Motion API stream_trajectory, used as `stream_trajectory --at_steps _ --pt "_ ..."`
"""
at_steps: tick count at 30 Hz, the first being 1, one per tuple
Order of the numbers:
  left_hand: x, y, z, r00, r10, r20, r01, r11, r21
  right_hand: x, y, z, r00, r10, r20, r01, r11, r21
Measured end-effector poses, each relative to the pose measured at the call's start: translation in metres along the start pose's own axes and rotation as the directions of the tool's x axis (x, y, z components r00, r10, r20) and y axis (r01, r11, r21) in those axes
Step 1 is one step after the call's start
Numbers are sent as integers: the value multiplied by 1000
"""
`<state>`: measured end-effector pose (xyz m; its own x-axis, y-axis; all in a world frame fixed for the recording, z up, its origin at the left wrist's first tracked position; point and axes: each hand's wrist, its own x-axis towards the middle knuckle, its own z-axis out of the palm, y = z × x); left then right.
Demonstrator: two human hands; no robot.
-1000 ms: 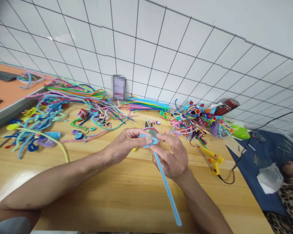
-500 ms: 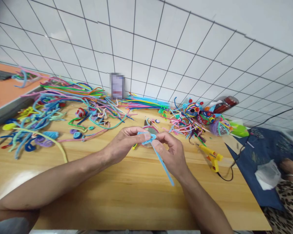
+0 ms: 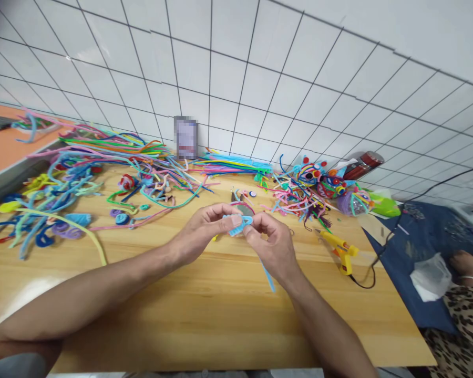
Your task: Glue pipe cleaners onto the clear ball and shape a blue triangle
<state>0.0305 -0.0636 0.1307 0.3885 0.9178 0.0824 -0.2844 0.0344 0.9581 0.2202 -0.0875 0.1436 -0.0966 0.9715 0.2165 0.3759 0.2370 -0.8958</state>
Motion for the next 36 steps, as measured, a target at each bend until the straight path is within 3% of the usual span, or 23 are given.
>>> stream_trajectory --at_steps 2,3,5,7,9,11,13,16,17,18,19,20,22,23,24,27,31,36 --pt "-1 0 -5 970 241 -5 -233 941 247 3 0 -2 999 40 -19 -39 998 48" --pt "-1 -2 -8 916 398 42 -381 834 400 4 0 -3 998 60 -23 -59 996 64" --pt "0 -8 -13 758 610 230 -585 480 654 7 0 -4 995 96 -19 -94 992 87" --pt "2 -16 -15 625 665 409 -619 103 778 8 0 -3 991 131 -11 -130 986 103" --pt "3 -23 -15 544 661 517 -587 -142 797 8 0 -2 987 161 -13 -159 981 114" --pt "5 -27 -15 501 659 560 -567 -239 788 8 1 -1 986 168 -12 -165 979 115" --pt "6 -26 -15 474 672 570 -567 -262 781 8 2 0 987 158 3 -158 981 110" --pt "6 -21 -16 441 706 554 -607 -220 763 7 5 -1 984 164 64 -171 978 121" --pt "6 -19 -16 455 718 526 -636 -152 757 7 6 -2 983 158 96 -171 974 147" --pt "6 -17 -15 498 728 471 -661 -33 750 7 8 -2 982 141 124 -162 969 185" --pt "5 -14 -14 579 719 383 -665 145 733 7 9 -3 984 113 135 -142 963 228" --pt "4 -11 -12 690 669 275 -630 368 684 7 10 -4 990 78 121 -108 958 265" --pt "3 -5 -7 914 401 67 -387 807 447 6 10 -5 1000 11 21 -16 960 281" --pt "2 -2 -4 972 233 19 -229 931 284 5 10 -5 999 -17 -37 26 967 252" --pt "1 0 -2 995 97 1 -97 986 137 4 9 -4 996 -45 -83 62 976 211" --pt "-1 5 4 998 -69 3 69 994 -88 0 7 0 982 -144 -121 156 983 95" --pt "-1 1 6 994 -112 0 111 986 -126 -5 7 5 965 -240 -107 242 970 11" --pt "3 -2 3 984 -176 21 177 978 -107 -3 8 2 975 -199 -98 203 979 32"
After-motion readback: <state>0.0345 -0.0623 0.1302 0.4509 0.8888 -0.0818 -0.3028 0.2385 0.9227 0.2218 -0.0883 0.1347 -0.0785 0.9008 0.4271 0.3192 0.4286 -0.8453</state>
